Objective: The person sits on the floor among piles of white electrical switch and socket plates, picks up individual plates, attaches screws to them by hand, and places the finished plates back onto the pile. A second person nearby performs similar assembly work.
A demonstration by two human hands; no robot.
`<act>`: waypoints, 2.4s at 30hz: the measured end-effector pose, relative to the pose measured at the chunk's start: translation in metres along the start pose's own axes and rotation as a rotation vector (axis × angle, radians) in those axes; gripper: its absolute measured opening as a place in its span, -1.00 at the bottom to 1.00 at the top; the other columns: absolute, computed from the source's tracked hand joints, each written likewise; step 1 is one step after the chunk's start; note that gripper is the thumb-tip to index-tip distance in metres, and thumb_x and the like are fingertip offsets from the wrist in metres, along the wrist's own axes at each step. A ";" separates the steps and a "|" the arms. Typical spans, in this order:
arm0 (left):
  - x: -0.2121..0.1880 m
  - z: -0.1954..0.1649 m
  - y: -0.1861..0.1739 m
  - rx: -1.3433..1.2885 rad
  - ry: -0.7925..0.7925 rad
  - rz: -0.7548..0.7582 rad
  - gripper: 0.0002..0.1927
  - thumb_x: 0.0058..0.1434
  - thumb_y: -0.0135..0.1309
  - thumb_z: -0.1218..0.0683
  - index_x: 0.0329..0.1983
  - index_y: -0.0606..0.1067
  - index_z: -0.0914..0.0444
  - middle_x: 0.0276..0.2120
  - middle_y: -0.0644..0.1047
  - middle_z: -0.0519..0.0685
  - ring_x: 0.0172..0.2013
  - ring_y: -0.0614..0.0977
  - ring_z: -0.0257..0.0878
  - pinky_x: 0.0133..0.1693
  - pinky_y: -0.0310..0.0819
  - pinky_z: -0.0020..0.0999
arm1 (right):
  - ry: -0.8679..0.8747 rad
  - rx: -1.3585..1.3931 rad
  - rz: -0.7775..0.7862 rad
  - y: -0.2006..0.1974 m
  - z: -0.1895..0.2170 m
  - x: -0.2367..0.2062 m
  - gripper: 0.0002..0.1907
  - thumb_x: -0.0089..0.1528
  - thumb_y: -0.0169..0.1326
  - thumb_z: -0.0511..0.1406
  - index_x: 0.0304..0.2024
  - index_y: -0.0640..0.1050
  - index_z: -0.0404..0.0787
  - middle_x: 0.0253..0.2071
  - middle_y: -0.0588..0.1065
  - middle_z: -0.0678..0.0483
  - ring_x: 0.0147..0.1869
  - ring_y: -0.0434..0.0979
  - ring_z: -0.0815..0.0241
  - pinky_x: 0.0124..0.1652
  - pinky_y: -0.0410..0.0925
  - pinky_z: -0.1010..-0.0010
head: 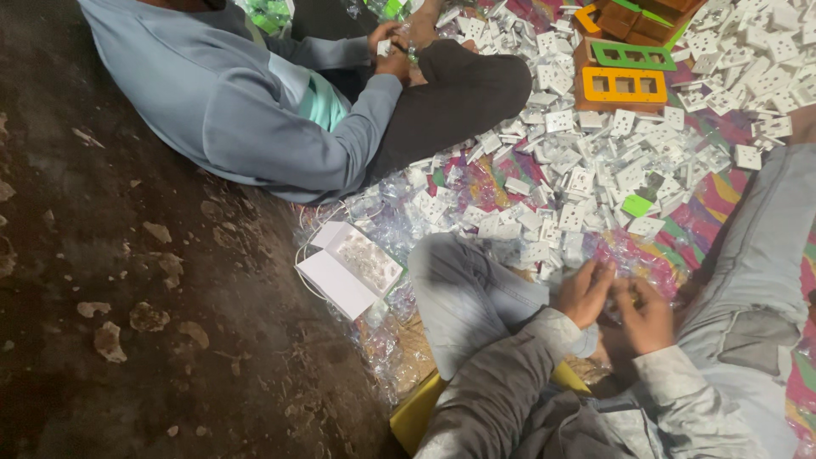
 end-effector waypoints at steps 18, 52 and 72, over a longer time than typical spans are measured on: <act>0.019 0.035 0.017 -0.925 -0.233 0.159 -0.83 0.22 0.34 0.13 -0.21 0.56 0.21 -0.43 0.54 -0.14 -0.50 0.54 -0.35 -0.50 0.38 -0.43 | 0.447 0.851 0.019 0.011 -0.034 0.011 -0.76 0.37 -0.15 -0.18 -0.28 0.42 -0.16 -0.48 0.34 0.15 -0.49 0.30 0.29 -0.56 0.13 0.48; 0.018 0.007 -0.063 -1.717 -0.033 0.204 -0.39 0.03 -0.13 0.37 0.23 0.37 0.47 0.10 0.43 0.31 0.27 0.39 0.27 0.44 0.11 0.20 | -0.075 -0.258 -0.555 -0.055 0.038 -0.009 -0.82 0.30 0.28 -0.36 -0.05 0.66 -0.24 -0.25 0.52 -0.08 -0.19 0.55 0.03 -0.17 0.41 0.32; 0.002 -0.039 -0.047 -1.426 0.044 0.488 -0.04 -0.16 -0.12 0.41 0.46 0.18 0.33 0.55 -0.02 0.37 0.58 -0.07 0.22 0.53 0.00 0.00 | -0.341 -0.261 -0.275 -0.039 0.121 -0.015 -0.52 0.10 0.38 -0.37 0.07 0.57 -0.17 -0.19 0.45 -0.10 -0.12 0.51 -0.07 -0.17 0.41 0.21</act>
Point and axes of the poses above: each hand's wrist, its own x-axis towards the middle knuckle, its own y-axis out of the palm, z = x × y, the point moved 4 cm from there along x, towards the middle knuckle
